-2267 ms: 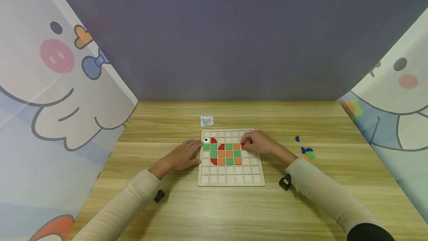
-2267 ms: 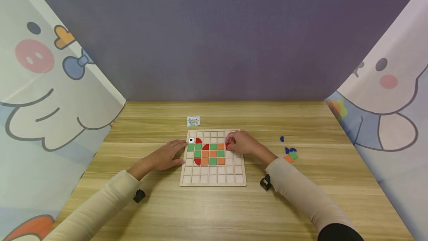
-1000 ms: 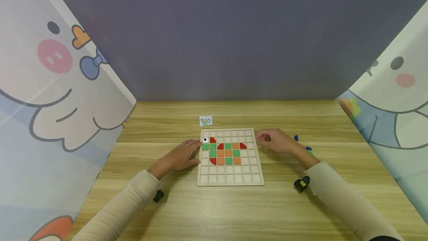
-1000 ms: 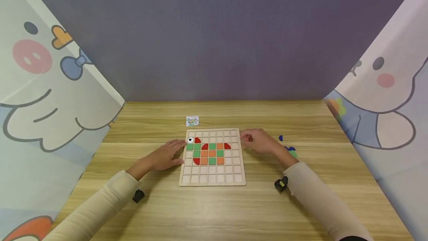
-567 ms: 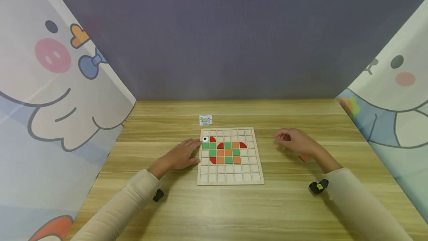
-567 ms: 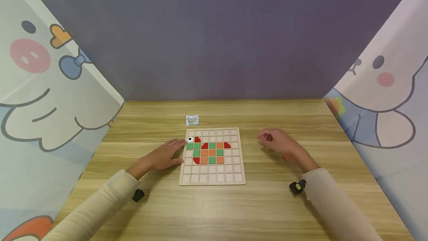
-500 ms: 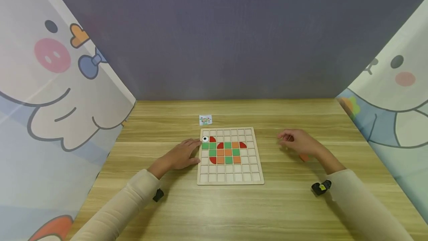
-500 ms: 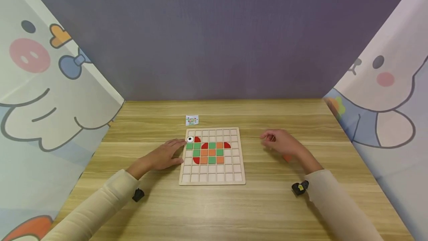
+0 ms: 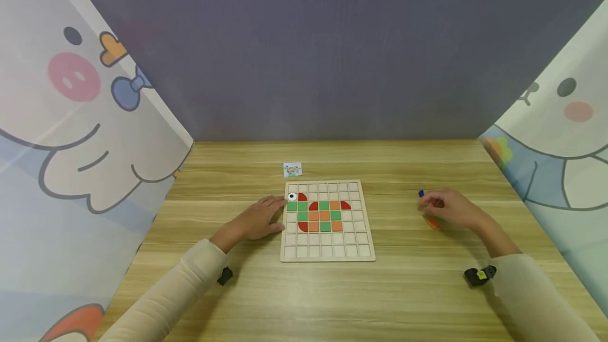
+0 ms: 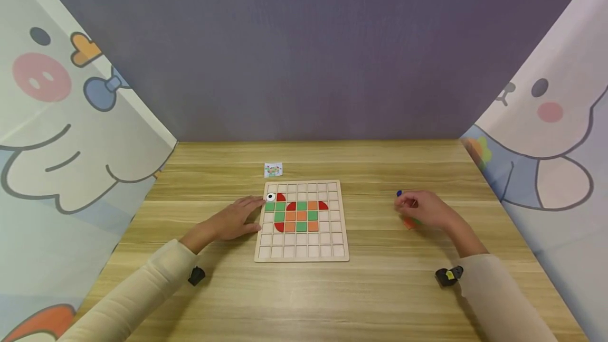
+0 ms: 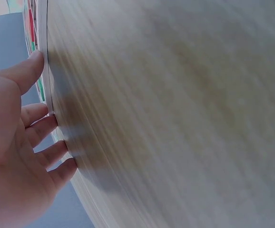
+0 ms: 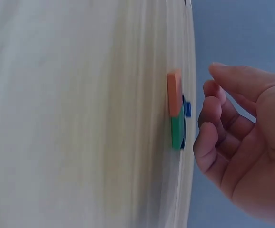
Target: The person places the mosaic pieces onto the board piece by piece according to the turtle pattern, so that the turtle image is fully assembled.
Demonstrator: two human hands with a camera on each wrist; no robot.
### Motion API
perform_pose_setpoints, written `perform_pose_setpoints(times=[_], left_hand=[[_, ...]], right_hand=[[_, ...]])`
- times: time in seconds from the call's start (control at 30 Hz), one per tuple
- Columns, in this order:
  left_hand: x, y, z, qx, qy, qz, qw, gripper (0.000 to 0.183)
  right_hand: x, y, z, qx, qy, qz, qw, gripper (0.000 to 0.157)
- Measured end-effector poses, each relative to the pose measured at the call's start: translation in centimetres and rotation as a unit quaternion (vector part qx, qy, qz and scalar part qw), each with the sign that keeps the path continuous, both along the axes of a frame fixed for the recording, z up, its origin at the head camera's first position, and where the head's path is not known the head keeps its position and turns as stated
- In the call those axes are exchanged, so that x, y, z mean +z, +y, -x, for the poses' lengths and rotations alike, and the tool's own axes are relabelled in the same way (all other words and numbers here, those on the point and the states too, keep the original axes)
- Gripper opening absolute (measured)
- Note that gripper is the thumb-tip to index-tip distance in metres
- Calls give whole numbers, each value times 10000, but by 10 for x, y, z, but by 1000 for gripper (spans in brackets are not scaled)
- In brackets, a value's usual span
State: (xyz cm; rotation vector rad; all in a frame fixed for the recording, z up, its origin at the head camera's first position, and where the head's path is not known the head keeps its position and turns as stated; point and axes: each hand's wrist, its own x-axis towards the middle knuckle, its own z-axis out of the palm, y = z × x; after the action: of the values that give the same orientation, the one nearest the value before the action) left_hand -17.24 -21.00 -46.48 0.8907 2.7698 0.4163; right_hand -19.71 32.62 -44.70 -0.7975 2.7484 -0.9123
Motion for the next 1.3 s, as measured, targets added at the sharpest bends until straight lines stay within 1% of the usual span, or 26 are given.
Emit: perform_pose_setpoints(times=[0.17, 0.3, 0.43, 0.63, 0.8, 1.0, 1.17, 1.3], left_hand=[[0, 0, -1, 0, -7, -39, 10000, 70], [1, 0, -1, 8, -50, -52, 10000, 71], [4, 0, -2, 16, -66, -90, 9999, 70], [3, 1, -3, -24, -27, -52, 10000, 70], [2, 1, -3, 28, -40, -38, 10000, 70], [2, 1, -4, 5, -29, -68, 10000, 70], [1, 1, -3, -42, -37, -30, 10000, 70], [2, 1, -4, -30, -32, -40, 10000, 70]], right_hand=[[0, 13, -6, 77, -244, -28, 9997, 14], [1, 21, -10, 112, -569, -25, 9983, 17], [1, 25, -12, 103, -677, -131, 9976, 19], [0, 25, -15, 48, -810, -224, 9965, 21], [-3, 24, -15, 73, -811, -242, 9964, 22], [-4, 24, -15, 108, -827, -222, 9963, 23], [-7, 25, -15, 92, -691, -410, 9967, 22], [-6, 25, -16, 108, -574, -436, 9973, 21]])
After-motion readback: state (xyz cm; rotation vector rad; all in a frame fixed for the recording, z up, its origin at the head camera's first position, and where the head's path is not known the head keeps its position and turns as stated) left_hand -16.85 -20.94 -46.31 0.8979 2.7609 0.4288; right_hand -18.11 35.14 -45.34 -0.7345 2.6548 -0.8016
